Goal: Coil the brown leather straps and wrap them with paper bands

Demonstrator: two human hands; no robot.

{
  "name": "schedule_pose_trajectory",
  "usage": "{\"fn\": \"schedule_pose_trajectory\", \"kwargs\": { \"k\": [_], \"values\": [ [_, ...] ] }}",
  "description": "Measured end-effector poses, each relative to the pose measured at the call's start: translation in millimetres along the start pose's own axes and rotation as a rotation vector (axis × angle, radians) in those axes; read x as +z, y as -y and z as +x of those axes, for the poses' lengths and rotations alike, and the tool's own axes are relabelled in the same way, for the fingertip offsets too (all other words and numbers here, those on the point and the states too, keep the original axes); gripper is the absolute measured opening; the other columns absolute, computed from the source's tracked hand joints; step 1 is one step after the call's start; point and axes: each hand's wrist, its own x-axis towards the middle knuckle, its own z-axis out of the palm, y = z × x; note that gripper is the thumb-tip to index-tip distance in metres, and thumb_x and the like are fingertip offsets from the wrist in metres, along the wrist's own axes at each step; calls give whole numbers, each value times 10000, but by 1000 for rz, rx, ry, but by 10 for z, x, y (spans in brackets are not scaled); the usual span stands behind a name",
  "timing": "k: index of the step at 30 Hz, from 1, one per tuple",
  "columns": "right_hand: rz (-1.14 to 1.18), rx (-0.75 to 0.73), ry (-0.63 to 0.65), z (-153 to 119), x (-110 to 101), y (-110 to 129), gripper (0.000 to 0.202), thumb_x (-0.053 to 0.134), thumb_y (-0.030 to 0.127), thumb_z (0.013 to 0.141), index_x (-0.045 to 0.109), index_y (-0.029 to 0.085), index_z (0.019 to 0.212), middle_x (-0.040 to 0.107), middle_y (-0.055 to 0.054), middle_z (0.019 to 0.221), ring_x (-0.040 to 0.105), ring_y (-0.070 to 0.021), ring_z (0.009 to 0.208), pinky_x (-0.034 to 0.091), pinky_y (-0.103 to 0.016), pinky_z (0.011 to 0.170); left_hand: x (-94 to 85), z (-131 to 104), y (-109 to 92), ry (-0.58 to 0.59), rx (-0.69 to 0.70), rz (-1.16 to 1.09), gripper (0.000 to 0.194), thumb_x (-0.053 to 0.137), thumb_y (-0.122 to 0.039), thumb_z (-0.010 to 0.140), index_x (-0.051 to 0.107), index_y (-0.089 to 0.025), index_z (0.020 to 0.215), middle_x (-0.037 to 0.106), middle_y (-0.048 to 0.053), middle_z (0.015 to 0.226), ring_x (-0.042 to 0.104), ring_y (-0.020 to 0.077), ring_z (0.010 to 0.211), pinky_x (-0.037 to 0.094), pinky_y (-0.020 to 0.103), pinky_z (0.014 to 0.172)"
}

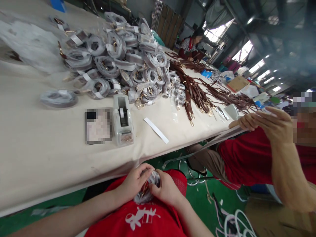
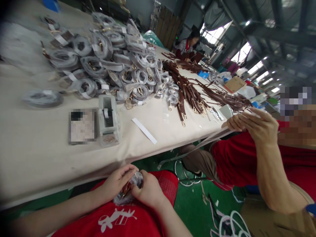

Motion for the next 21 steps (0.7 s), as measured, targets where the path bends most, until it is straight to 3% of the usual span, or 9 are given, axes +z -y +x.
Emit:
{"fn": "schedule_pose_trajectory", "kwargs": {
  "k": [8, 12, 17, 21],
  "values": [
    [-213, 57, -73, -27, 72, 119, 211, 649, 344, 775, 609, 180, 901, 720, -73, 776, 667, -211, 660, 370, -246, 558, -37, 8, -18, 19, 41, 144, 295, 437, -428, 950, 638, -212, 929, 687, 8, 820, 645, 202, 789, 483, 293, 752],
    [-265, 63, -92, -14, 49, 186, 176, 633, 333, 786, 611, 190, 888, 734, -85, 793, 689, -235, 685, 363, -255, 560, -52, -17, -74, 8, 60, 169, 170, 574, -351, 857, 620, -220, 954, 707, 22, 908, 655, 221, 860, 488, 320, 819],
    [-146, 34, -50, -5, 63, 137, 145, 634, 291, 781, 627, 193, 889, 731, -64, 781, 680, -208, 674, 404, -238, 563, -117, -66, -61, 86, 41, 43, 223, 604, -245, 783, 613, -223, 1005, 705, 31, 971, 648, 225, 927, 496, 330, 878],
    [-66, -23, -44, 12, 135, 58, 213, 649, 285, 780, 649, 185, 968, 737, -68, 830, 683, -211, 716, 451, -239, 595, -147, -69, -32, 110, -3, -91, 260, 644, -300, 762, 611, -206, 1003, 694, 38, 952, 647, 234, 923, 513, 313, 845]
  ]
}}
